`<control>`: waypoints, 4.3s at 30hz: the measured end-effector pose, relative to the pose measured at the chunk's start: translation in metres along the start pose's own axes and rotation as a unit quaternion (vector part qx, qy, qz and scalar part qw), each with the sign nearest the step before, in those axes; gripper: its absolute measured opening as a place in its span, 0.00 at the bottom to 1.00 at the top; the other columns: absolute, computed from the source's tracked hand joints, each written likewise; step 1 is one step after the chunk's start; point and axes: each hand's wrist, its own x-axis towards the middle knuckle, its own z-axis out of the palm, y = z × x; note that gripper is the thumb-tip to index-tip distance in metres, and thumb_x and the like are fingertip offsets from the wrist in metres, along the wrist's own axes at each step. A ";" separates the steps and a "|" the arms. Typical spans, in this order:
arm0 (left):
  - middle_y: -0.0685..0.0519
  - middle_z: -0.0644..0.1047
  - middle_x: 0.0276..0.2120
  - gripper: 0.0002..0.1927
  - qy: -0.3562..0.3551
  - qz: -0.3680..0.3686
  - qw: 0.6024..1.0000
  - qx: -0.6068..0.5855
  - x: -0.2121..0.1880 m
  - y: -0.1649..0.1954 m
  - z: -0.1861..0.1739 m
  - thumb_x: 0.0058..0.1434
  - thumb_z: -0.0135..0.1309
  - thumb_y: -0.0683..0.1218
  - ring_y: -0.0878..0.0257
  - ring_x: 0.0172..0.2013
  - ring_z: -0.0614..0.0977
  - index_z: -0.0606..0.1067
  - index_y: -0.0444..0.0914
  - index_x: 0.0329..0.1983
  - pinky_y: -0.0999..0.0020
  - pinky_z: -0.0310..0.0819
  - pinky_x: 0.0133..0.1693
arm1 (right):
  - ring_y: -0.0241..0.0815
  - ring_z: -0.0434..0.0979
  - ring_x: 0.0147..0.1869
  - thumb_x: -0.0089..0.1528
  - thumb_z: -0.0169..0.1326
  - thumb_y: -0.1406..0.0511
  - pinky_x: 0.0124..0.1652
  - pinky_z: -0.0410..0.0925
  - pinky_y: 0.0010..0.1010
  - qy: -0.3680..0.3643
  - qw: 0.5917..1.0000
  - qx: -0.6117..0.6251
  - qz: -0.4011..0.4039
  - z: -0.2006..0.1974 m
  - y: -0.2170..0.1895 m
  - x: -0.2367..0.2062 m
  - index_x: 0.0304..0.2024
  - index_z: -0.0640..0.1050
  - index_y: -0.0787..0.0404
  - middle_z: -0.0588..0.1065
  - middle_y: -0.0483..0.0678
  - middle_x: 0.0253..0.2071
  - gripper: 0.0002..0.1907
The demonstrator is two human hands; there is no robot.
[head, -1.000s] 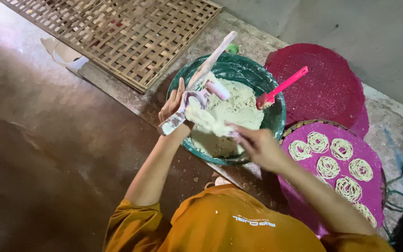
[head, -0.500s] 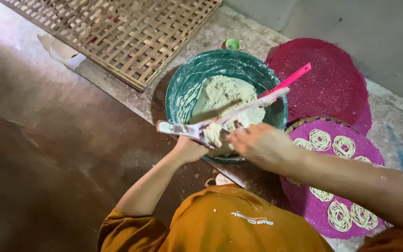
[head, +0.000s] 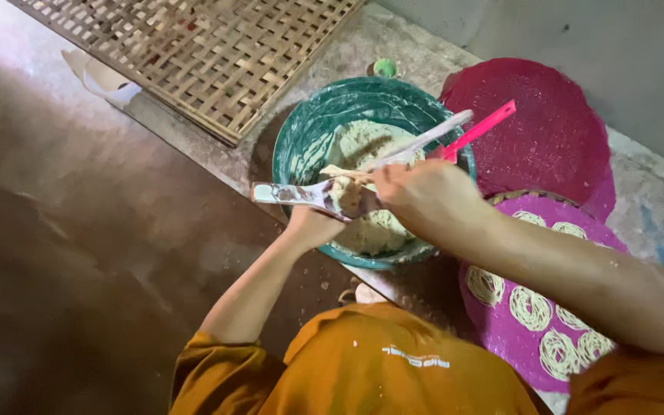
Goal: The person uses a manual noodle press to extrude dough into spiral shapes onto a purple mat inside a woven tray. They repeatedly scoop dough from a green bucket, load it into the press, and squeeze it out in circular motions. The person also moves a tray and adjusts the mat during the process.
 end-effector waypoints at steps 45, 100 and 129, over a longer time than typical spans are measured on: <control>0.46 0.79 0.40 0.29 -0.238 -0.108 0.615 -0.744 -0.039 0.140 0.092 0.48 0.57 0.34 0.56 0.42 0.82 0.75 0.28 0.57 0.64 0.78 0.41 | 0.58 0.68 0.70 0.69 0.55 0.50 0.59 0.72 0.50 0.383 0.299 0.872 0.065 0.116 0.012 -0.154 0.80 0.42 0.38 0.56 0.60 0.78 0.46; 0.54 0.74 0.37 0.11 -0.142 0.059 0.301 -0.941 -0.015 0.259 0.301 0.62 0.48 0.53 0.57 0.45 0.76 0.69 0.43 0.43 0.55 0.70 0.57 | 0.48 0.80 0.37 0.65 0.28 0.35 0.42 0.75 0.40 -0.363 0.576 0.593 0.430 0.108 -0.010 -0.498 0.41 0.82 0.67 0.81 0.56 0.32 0.47; 0.52 0.81 0.44 0.38 -0.339 -0.155 0.837 -0.401 -0.066 0.212 0.297 0.73 0.19 0.66 0.69 0.16 0.67 0.47 0.41 0.78 0.74 0.65 0.19 | 0.39 0.74 0.37 0.67 0.37 0.40 0.37 0.70 0.32 -0.079 0.620 0.653 0.428 0.162 -0.029 -0.529 0.53 0.75 0.67 0.77 0.50 0.35 0.38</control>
